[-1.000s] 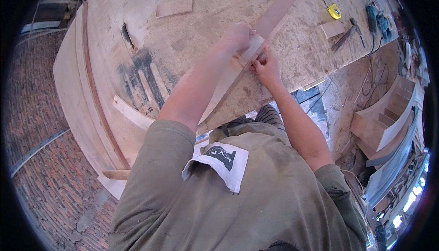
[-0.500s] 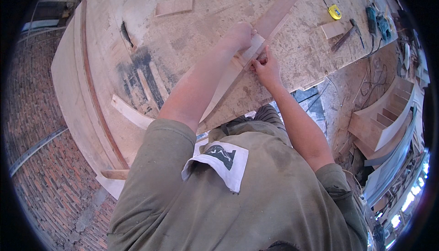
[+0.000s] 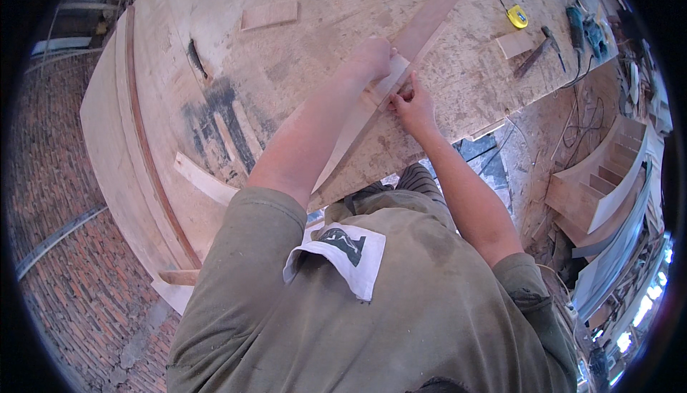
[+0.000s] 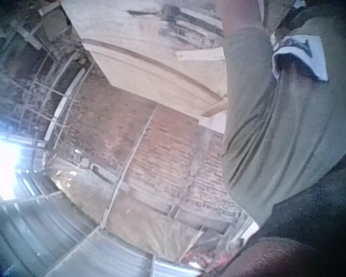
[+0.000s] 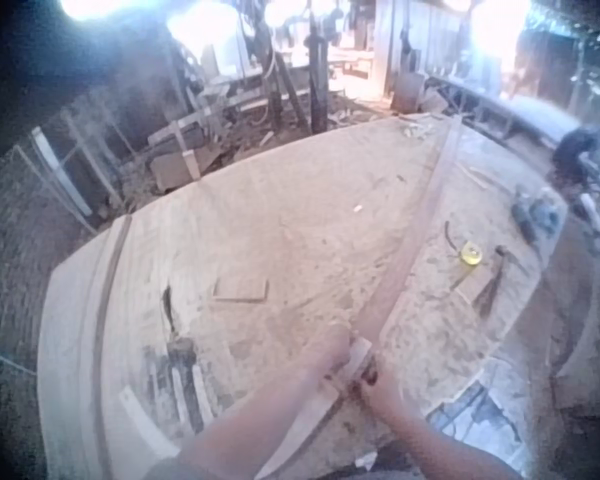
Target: The person walks through a cluttered workshop and approaches a large workbench. They pick up a curved wooden piece and a straight wooden strip, placing them on the bench. The person then uses a hammer to tap the pieces together, aligning them for assembly.
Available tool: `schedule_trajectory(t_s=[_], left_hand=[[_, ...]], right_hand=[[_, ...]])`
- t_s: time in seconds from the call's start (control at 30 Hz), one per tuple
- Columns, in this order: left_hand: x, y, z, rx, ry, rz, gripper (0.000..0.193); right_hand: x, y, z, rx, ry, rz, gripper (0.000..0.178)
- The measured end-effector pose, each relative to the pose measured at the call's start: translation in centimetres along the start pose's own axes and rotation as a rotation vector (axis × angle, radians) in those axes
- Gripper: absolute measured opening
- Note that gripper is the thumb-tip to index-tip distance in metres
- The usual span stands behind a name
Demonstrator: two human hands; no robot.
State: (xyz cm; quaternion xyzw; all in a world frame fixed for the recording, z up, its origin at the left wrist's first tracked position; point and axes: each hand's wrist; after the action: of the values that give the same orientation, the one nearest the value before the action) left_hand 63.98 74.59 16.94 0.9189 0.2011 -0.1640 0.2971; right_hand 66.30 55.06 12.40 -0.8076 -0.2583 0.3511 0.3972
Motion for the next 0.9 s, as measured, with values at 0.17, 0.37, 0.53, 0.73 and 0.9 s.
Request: schedule_trajectory(t_s=[0.17,0.37,0.53,0.73,0.9], left_hand=[[0.0,0.1,0.0,0.029,-0.012,-0.015,0.038],[0.9,-0.9,0.9,0.063,-0.019,0.029,0.04],[2.1,-1.5,1.6,0.203,-0.022,0.09,0.041],[1.2,-1.0,1.1,0.274,-0.076,0.069,0.042],[1.1,-0.7,0.7,0.182,-0.095,0.041,0.046]], right_hand=[[0.0,0.0,0.0,-0.015,-0.003,-0.004,0.083],[-0.3,-0.8,-0.3,-0.063,0.023,-0.02,0.084],[-0.8,-1.7,-0.8,-0.126,0.039,-0.018,0.088],[-1.4,-2.8,-1.1,-0.076,0.042,0.023,0.092],[-1.8,-3.7,-1.2,-0.034,0.047,0.073,0.096]])
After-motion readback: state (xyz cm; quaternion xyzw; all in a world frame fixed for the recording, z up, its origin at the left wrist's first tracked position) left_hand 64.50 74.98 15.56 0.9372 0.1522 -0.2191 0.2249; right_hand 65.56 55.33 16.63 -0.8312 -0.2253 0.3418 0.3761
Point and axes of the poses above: each hand's wrist, its own x-axis towards the middle knuckle, its own z-axis out of the palm, y = z × x, and after that the axes turned 7 degrees about -y, right-handed
